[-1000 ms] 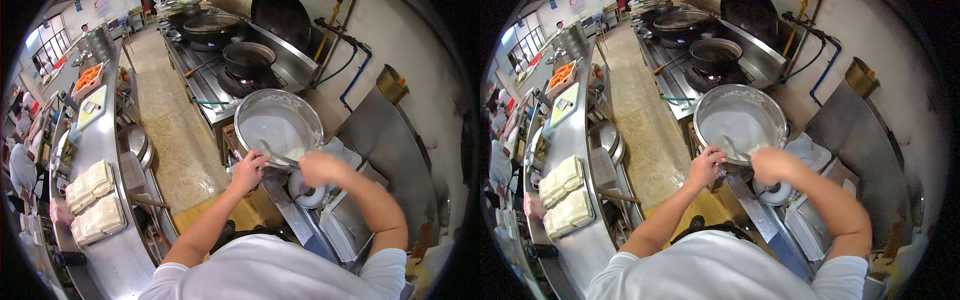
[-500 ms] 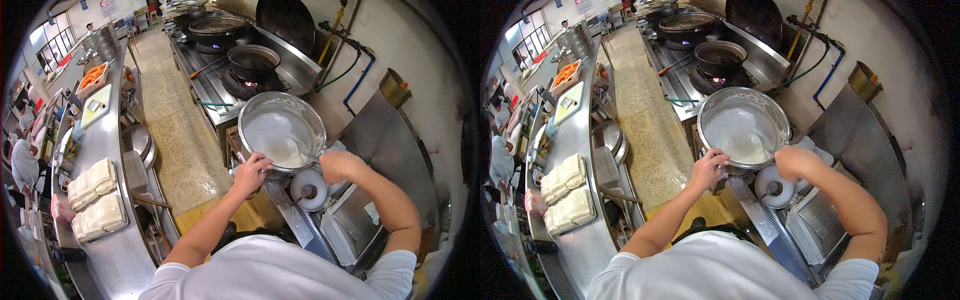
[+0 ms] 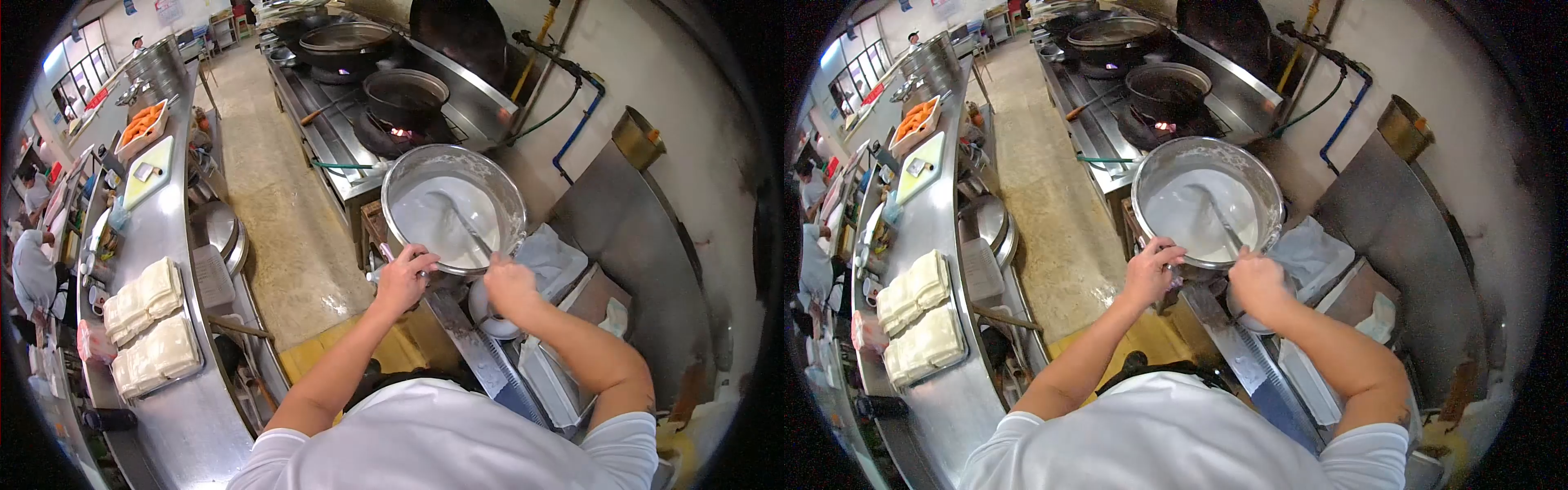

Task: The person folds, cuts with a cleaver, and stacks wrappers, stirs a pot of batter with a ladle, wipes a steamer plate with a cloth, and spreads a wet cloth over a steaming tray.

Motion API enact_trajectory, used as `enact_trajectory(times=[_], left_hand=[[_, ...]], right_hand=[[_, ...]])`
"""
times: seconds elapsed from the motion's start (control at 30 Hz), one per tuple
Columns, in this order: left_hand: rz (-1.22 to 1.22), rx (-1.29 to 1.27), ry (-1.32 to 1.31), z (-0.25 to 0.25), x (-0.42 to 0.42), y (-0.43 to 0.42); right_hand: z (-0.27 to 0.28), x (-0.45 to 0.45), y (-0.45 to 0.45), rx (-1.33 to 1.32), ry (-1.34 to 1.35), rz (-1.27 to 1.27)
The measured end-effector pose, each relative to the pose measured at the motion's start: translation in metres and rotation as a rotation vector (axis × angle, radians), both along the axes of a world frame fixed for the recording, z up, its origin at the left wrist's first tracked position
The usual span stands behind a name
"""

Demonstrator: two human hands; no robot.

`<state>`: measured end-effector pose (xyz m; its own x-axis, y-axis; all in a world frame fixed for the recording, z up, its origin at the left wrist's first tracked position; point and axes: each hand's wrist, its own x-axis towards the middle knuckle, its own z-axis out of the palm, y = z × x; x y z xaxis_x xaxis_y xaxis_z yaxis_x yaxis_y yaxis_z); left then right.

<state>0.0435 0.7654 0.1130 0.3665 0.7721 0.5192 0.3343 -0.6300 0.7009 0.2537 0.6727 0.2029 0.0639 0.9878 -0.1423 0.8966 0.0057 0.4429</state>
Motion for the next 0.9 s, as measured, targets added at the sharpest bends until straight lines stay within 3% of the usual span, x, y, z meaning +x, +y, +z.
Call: enact_trajectory(times=[0.17,0.27,0.37,0.47,0.53,0.67,0.8,0.9], left_hand=[[0.007,-0.024,-0.019,-0.004,0.003,-0.003],[0.008,-0.033,-0.011,-0.001,0.003,-0.003],[0.010,-0.064,0.020,0.002,0.004,-0.002],[-0.002,-0.076,-0.027,-0.001,0.005,-0.001],[-0.009,-0.082,-0.034,-0.003,0.006,-0.001],[-0.021,-0.082,0.019,0.003,0.000,-0.002],[-0.029,-0.076,0.035,0.006,-0.001,-0.004],[-0.029,-0.064,0.012,0.003,0.000,-0.002]], right_hand=[[0.066,0.036,0.002,-0.225,0.198,0.044],[0.133,0.004,0.031,-0.577,0.112,-0.068],[0.168,-0.024,0.042,-0.741,0.080,-0.084],[0.155,-0.040,0.027,-0.548,0.251,0.049],[0.109,-0.041,0.011,-0.313,0.319,0.164],[0.021,-0.032,0.000,-0.023,0.147,0.071],[0.038,0.009,-0.003,-0.134,0.125,-0.008],[0.088,0.013,0.002,-0.334,0.124,0.037]])
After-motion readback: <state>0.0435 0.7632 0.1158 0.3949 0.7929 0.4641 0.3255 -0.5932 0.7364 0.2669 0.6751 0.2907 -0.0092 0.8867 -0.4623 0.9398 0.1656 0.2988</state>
